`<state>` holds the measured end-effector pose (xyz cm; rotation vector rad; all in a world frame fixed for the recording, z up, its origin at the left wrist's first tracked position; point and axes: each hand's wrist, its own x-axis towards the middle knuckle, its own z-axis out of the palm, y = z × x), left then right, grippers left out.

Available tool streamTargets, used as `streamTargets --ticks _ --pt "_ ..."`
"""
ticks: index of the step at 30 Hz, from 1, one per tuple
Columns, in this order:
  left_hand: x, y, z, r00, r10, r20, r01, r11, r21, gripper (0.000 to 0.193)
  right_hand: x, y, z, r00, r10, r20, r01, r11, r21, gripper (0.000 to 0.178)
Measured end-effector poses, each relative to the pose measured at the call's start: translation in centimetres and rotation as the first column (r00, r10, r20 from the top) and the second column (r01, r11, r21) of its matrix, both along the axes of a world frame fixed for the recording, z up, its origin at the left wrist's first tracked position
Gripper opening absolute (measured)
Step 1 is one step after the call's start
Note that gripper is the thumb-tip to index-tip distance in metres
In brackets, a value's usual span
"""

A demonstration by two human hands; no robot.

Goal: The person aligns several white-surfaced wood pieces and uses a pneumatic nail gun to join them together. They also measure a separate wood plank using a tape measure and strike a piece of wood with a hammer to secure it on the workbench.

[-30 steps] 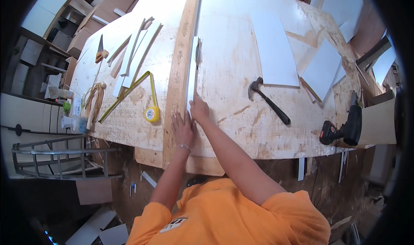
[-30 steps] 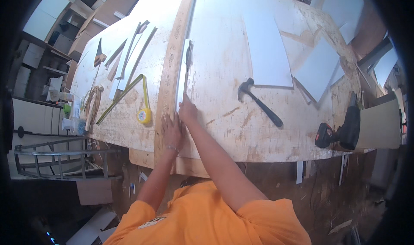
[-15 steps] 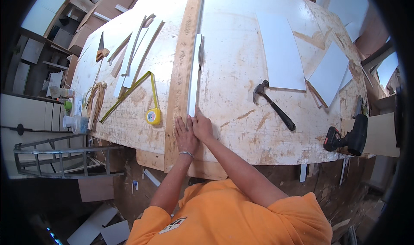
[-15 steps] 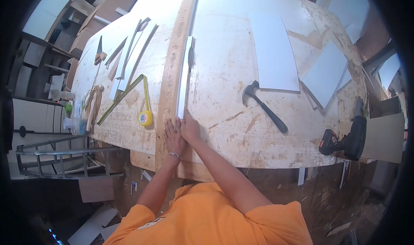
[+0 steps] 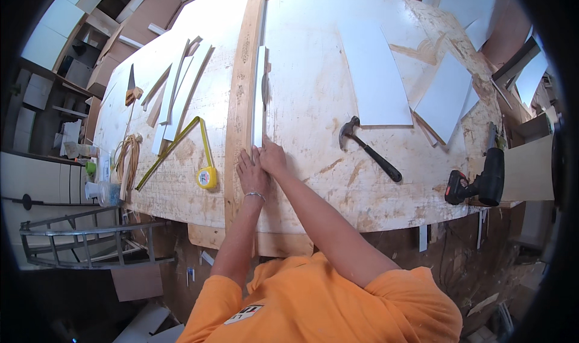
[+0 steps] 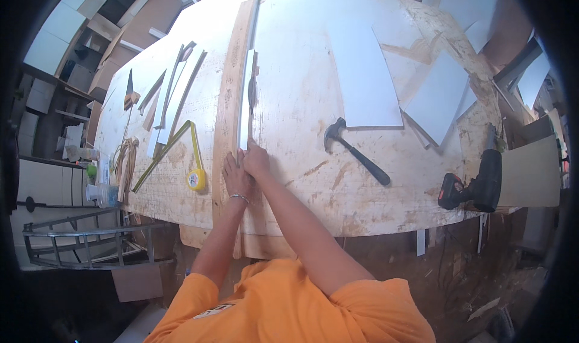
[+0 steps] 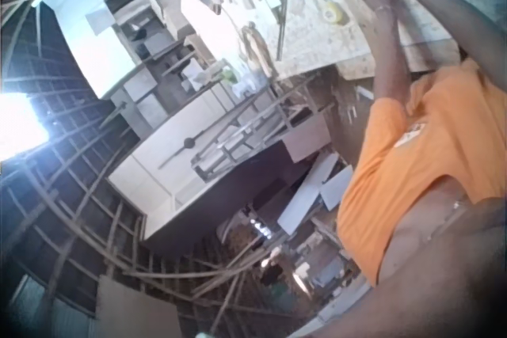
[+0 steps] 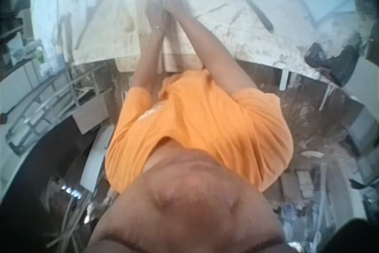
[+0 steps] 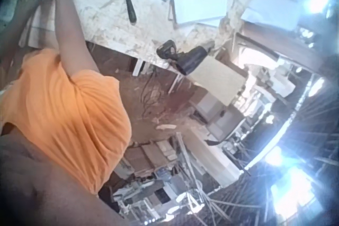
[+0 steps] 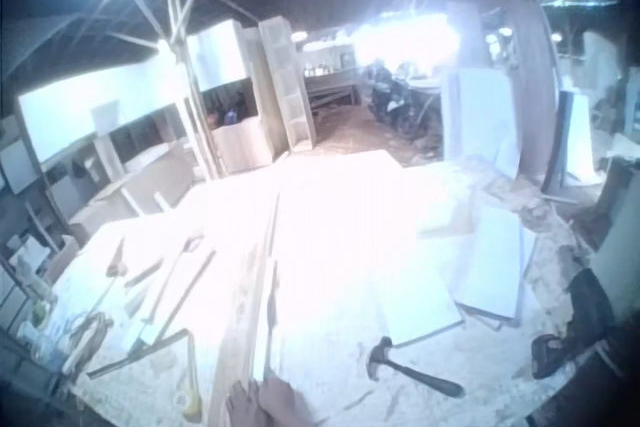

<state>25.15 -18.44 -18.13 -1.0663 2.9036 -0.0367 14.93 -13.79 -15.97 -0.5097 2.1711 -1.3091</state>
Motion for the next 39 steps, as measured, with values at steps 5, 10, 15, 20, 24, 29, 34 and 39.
streamTargets --ticks 5,10,15,20,24,29,34,39 --pt "-0.9 -1.0 -1.3 0.999 0.005 -0.048 -0.004 1.0 0.005 0.069 -0.7 -0.9 -2.0 0.995 -0.037 -0.098 0.038 0.999 0.011 0.06" --pt "-0.9 0.1 -0.2 1.0 0.022 0.014 -0.022 1.0 -0.004 0.064 -0.4 -0.9 -1.0 0.996 -0.025 -0.089 0.025 1.0 0.003 0.06" --pt "2.3 2.0 -1.6 0.998 -0.051 -0.043 0.045 0.991 -0.129 0.065 2.6 0.9 -1.5 0.995 -0.023 -0.092 0.024 1.0 0.012 0.055" --pt "6.9 5.8 0.4 0.997 -0.016 0.073 0.02 0.998 -0.063 0.068 6.8 4.2 -1.8 0.998 -0.007 -0.062 0.004 0.999 -0.05 0.056" --pt "11.8 7.8 -0.8 0.997 -0.026 0.074 0.037 0.987 -0.156 0.069 11.0 6.5 -1.6 0.999 0.04 -0.034 -0.043 0.996 -0.079 0.06" --pt "17.3 11.7 -0.4 0.99 0.075 0.117 -0.063 0.993 -0.097 0.069 16.4 9.7 -2.1 0.992 0.126 0.025 -0.123 0.986 -0.109 0.065" --pt "23.1 17.5 1.4 0.977 0.139 0.161 -0.112 0.98 -0.166 0.069 23.2 14.0 -1.4 0.962 0.234 0.138 -0.231 0.972 -0.037 0.069" --pt "30.1 19.9 1.0 0.969 0.209 -0.129 -0.183 0.964 0.191 0.07 28.2 17.2 -0.6 0.901 0.355 0.249 -0.371 0.928 0.019 0.071"
